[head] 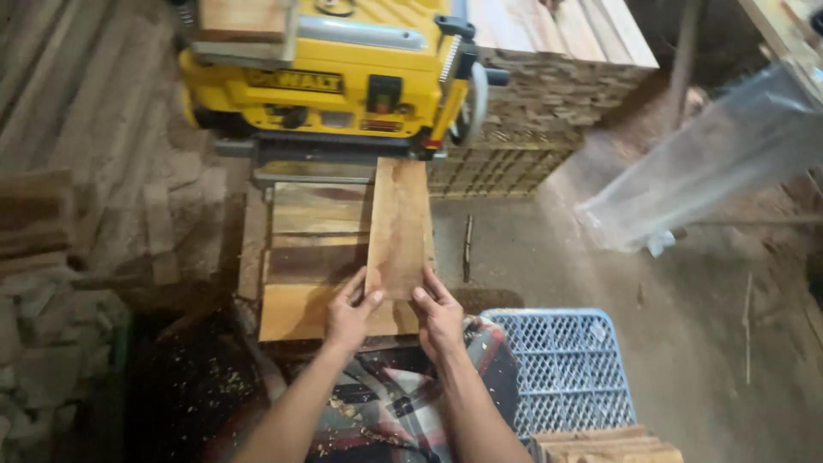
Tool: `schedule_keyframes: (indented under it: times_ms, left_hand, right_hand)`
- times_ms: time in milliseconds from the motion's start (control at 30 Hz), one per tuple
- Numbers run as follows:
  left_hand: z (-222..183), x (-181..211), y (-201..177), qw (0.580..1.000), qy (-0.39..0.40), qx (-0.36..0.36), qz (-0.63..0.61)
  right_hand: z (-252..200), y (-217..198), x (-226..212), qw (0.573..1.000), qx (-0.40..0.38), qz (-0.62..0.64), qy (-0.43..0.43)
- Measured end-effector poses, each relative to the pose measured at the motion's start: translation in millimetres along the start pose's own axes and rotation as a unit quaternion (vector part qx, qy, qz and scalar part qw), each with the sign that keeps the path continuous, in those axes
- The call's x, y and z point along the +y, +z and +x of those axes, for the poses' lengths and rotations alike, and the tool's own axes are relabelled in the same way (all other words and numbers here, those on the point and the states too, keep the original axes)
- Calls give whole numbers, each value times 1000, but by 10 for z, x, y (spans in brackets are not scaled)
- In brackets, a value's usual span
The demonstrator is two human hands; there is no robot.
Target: Feeding wooden planks into a thickness planer to smooth and level the surfaces.
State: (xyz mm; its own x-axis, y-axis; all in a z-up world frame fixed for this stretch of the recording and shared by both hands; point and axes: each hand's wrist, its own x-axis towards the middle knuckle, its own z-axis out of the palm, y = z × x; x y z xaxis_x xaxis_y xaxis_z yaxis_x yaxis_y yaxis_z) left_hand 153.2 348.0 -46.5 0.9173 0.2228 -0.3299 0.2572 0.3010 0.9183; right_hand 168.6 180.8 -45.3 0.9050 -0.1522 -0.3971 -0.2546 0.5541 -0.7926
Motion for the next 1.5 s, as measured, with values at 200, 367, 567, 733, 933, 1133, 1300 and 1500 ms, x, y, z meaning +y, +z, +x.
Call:
schedule_keyframes:
  times_ms: [200, 367, 567, 733, 933, 1133, 1300, 1500]
  left_hand:
    - [238, 204, -278, 998, 7, 58, 0]
    - [245, 308, -379, 990, 40, 54, 125]
    - [301, 261, -394, 966, 97, 32, 237]
    - [664, 442, -363, 916, 225, 60, 326]
    - [1422, 793, -291, 843, 312, 71, 431]
    - [1725, 799, -250, 816, 322, 95, 471]
    - [1725, 776, -137, 799, 283, 155, 508]
    - [1866, 626, -36, 730, 327, 249, 546]
  right_hand:
    - [328, 514, 179, 998, 1, -65, 15]
    - [311, 568, -4, 954, -75, -287, -47]
    - [224, 494, -168, 890, -140, -395, -176]
    - [587, 573, -146, 776, -98, -542, -308]
    - [1264, 901, -214, 734, -77, -582, -342]
    - [1361, 1093, -322, 727, -68, -595, -336]
    - [1452, 1179, -302, 760, -19, -593, -264]
    - [1659, 1253, -315, 759, -12, -576, -303]
